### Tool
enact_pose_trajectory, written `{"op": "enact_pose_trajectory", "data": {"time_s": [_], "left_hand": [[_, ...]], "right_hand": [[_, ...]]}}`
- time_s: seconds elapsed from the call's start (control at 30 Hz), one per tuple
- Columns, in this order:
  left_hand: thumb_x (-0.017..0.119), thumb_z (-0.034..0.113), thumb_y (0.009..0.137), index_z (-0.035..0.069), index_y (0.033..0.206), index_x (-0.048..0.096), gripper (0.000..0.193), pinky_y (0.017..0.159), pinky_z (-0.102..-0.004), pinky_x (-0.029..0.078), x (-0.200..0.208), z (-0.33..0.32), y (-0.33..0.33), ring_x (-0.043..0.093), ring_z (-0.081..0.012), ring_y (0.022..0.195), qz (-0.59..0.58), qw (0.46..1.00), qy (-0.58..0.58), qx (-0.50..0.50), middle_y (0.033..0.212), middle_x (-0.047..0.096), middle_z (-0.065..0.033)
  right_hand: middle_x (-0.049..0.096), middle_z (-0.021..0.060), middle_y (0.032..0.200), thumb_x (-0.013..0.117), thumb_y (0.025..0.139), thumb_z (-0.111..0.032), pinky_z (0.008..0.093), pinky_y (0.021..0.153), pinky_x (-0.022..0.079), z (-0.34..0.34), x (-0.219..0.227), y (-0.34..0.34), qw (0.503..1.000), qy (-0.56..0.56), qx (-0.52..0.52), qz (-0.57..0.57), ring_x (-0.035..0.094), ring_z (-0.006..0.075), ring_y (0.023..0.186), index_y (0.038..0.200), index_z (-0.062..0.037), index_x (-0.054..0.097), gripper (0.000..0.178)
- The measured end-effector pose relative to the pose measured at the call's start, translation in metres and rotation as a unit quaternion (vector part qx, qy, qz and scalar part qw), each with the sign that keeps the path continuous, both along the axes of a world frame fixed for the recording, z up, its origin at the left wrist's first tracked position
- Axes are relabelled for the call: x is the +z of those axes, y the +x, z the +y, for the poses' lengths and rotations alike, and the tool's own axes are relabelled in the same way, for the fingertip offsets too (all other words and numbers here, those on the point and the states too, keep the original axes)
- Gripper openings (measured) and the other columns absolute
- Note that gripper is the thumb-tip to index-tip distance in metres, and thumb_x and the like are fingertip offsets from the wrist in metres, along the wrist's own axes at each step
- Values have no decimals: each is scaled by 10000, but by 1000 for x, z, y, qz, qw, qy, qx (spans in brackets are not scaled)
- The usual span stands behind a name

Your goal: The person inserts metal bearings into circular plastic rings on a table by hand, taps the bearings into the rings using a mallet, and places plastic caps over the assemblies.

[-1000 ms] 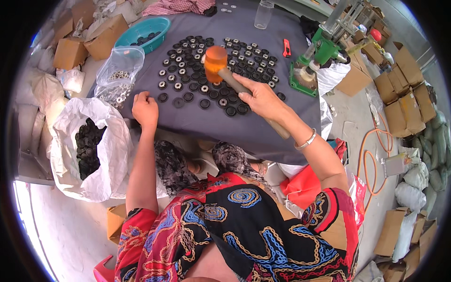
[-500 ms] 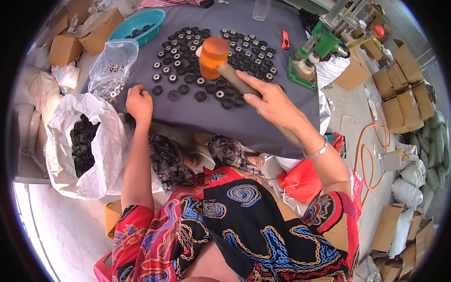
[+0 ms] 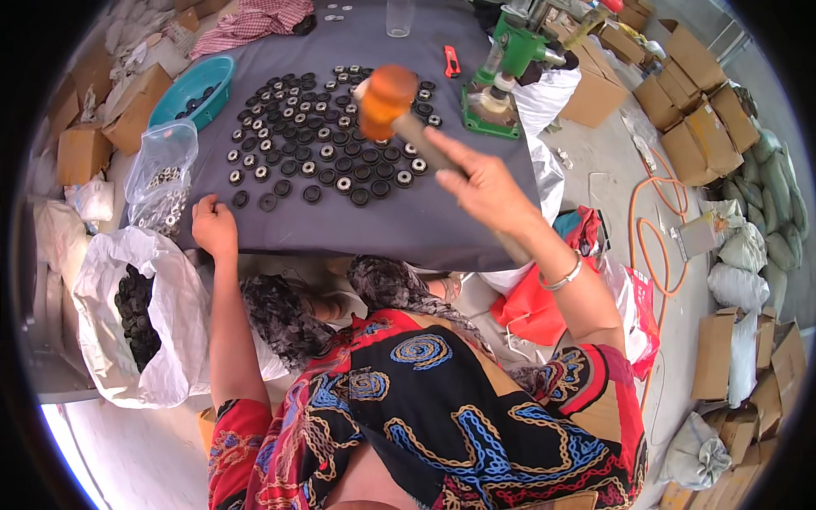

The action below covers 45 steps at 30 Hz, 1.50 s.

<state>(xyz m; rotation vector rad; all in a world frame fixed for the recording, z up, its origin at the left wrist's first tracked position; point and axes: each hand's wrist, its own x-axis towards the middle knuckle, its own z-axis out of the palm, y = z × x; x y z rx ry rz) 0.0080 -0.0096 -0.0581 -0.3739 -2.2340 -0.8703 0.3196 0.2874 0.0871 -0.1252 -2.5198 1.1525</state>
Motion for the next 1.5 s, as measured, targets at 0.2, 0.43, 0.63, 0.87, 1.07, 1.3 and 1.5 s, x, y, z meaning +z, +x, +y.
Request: {"op": "enact_pose_trajectory", "data": {"time_s": [0.2,0.43,0.63,0.87,1.07,1.3,1.5], "left_hand": [[587,62,737,67,861,665,146,652,-415,499,-2,3,-2,623,-309,738,-3,1000,-14,5,849,637,-84],[596,62,755,72,884,679,154,661,-392,496,-3,0,-1,629,-290,728,-1,1000,-16,12,862,639,-84],[590,66,742,67,857,657,133,654,-427,497,2,-2,2,623,-316,746,-14,1000,-16,11,872,638,-87],[591,68,746,71,860,657,132,655,-426,497,0,1,3,621,-319,746,3,1000,-20,7,864,633,-90],[594,70,747,69,867,659,137,656,-421,498,-1,-1,0,621,-319,741,-1,1000,-14,1,856,631,-89],[592,58,746,64,870,661,141,660,-409,500,1,3,0,624,-313,742,-5,1000,-7,-8,852,633,-88],[592,55,746,59,877,661,148,664,-409,501,-1,-1,-1,627,-313,750,-11,1000,-16,6,856,634,-92]], "right_hand": [[639,58,1177,560,897,-86,267,660,525,23,-3,10,973,-60,-137,-177,611,112,704,1438,-181,402,572],[616,37,891,549,901,-91,260,516,479,25,-16,1,966,-99,-132,-200,492,76,527,1437,-216,410,568],[629,56,912,555,893,-86,266,531,495,19,-4,-28,987,-39,-105,-115,511,80,535,1433,-215,416,573],[618,39,916,546,905,-99,250,487,494,25,-19,-43,970,-89,-100,-201,530,78,535,1436,-201,410,557],[554,-6,721,542,915,-114,231,454,462,40,11,-17,980,-84,-168,-70,504,60,507,1437,-242,409,553],[570,17,706,568,894,-105,264,456,462,58,-33,-7,974,-34,-168,-148,500,78,488,1425,-210,430,559],[554,34,678,571,897,-124,274,446,462,66,-20,-13,969,-75,-182,-152,505,93,481,1432,-209,419,563]]}}
